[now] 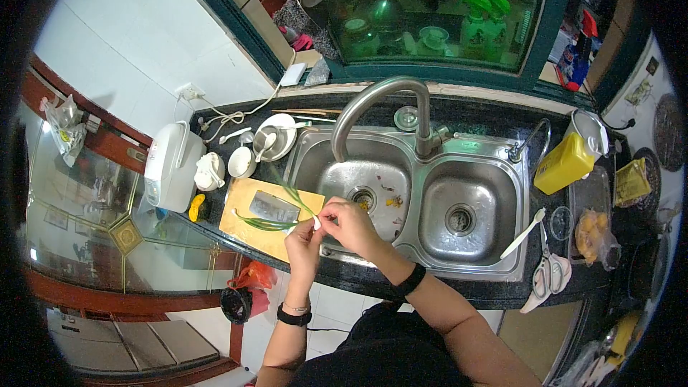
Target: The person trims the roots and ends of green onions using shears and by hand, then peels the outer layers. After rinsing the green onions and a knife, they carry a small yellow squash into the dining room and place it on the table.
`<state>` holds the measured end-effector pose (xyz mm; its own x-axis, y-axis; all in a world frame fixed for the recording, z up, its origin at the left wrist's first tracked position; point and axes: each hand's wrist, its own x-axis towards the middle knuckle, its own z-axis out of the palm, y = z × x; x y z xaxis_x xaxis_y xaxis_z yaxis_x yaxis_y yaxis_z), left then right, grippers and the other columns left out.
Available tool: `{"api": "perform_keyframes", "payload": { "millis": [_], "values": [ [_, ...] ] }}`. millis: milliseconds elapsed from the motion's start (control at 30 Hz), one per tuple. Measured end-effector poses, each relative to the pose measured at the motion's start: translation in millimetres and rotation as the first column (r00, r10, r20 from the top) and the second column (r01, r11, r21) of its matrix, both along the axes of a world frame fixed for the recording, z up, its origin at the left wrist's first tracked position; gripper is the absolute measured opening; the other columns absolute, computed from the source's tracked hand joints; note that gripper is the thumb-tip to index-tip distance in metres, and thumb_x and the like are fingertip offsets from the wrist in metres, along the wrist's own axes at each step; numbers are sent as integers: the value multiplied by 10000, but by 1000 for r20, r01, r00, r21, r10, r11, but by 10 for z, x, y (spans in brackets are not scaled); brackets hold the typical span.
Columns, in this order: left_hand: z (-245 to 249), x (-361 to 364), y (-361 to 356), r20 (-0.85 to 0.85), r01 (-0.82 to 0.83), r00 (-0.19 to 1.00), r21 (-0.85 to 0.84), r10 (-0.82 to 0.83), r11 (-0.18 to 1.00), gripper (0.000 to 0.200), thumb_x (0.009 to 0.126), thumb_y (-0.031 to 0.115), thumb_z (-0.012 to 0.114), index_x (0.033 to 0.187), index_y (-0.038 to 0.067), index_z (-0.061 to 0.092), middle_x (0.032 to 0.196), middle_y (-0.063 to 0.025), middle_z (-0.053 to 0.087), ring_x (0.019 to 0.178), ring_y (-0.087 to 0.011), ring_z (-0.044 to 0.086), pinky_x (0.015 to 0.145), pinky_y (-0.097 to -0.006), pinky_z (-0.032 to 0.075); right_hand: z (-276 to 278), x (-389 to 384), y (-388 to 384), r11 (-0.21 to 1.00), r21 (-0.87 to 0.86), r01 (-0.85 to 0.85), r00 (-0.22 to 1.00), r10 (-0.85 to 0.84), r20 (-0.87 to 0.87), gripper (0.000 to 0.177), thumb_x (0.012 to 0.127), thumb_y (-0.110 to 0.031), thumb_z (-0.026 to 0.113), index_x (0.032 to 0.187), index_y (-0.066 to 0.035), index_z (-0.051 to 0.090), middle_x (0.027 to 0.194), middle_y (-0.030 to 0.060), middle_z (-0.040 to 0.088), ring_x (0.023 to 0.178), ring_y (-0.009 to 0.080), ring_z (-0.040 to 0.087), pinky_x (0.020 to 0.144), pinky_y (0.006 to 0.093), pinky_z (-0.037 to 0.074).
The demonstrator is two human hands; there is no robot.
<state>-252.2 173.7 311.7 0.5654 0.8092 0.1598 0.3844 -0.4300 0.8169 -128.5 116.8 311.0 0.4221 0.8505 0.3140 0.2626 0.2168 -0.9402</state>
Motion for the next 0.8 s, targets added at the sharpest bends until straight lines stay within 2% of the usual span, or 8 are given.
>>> {"api": "perform_keyframes", "payload": {
  "millis": [33, 67, 133, 267, 333, 400, 567, 800],
  "values": [
    [-43, -9, 12, 118, 21, 993, -196, 3, 980, 121, 763, 4, 574, 876, -38, 588, 658, -25, 551, 583, -87, 473, 541, -234, 388, -13, 6, 8, 1000, 0, 0, 1000, 0, 0, 108, 731, -63, 578, 765, 40, 573, 746, 114, 558, 658, 220, 572, 584, 277, 438],
    [-63, -22, 24, 117, 20, 993, -196, 3, 980, 121, 763, 4, 574, 876, -38, 588, 658, -25, 551, 583, -87, 473, 541, -234, 388, -27, 15, 19, 999, -4, -37, 998, 37, -50, 105, 728, -65, 579, 761, 35, 574, 743, 115, 559, 658, 225, 572, 584, 284, 439],
    [-41, -42, 56, 242, 184, 968, -500, -67, 847, 157, 805, 22, 546, 949, -33, 578, 695, 47, 513, 643, -23, 415, 577, -174, 352, -80, 43, 40, 997, -7, -75, 992, 73, -100, 102, 725, -66, 580, 757, 31, 574, 740, 116, 559, 658, 230, 572, 583, 291, 440],
    [109, -87, 49, 182, 174, 980, -573, -83, 801, 190, 826, 52, 533, 998, -25, 558, 725, 54, 518, 657, -23, 422, 605, -154, 341, -140, 89, 49, 994, 14, -104, 991, 103, 88, 92, 716, -79, 581, 738, 10, 570, 761, 106, 556, 678, 252, 559, 604, 319, 436],
    [38, -114, 56, 236, 126, 972, -499, -6, 857, 223, 836, 71, 525, 1039, -20, 536, 765, 40, 522, 680, -35, 429, 615, -160, 349, -85, 78, 39, 994, -1, -113, 985, 112, 131, 90, 712, -91, 583, 734, -5, 570, 772, 97, 555, 707, 256, 553, 629, 333, 429],
    [7, -130, 82, 234, 160, 971, -503, -44, 849, 226, 843, 73, 514, 1048, -21, 531, 770, 31, 532, 678, -37, 430, 616, -163, 351, -15, 69, 14, 999, -15, -47, 934, 49, 354, 94, 704, -125, 584, 744, -42, 568, 790, 73, 551, 778, 250, 536, 703, 352, 392],
    [36, -132, 85, 160, 220, 972, -370, -172, 902, 255, 875, 123, 475, 1092, -5, 511, 807, 17, 559, 614, -30, 398, 586, -171, 356, -28, 28, 19, 998, -40, -42, 924, 54, 379, 95, 704, -140, 581, 754, -62, 561, 789, 61, 546, 817, 241, 525, 755, 363, 353],
    [-24, -183, 104, 230, 90, 970, -624, 73, 776, 256, 905, 208, 414, 1026, 11, 525, 826, -32, 602, 525, -26, 321, 492, -146, 277, -153, 9, 18, 984, -91, 156, 924, -113, 366, 66, 703, -94, 577, 746, -46, 560, 778, 73, 553, 744, 249, 543, 689, 358, 389]
  ]
}}
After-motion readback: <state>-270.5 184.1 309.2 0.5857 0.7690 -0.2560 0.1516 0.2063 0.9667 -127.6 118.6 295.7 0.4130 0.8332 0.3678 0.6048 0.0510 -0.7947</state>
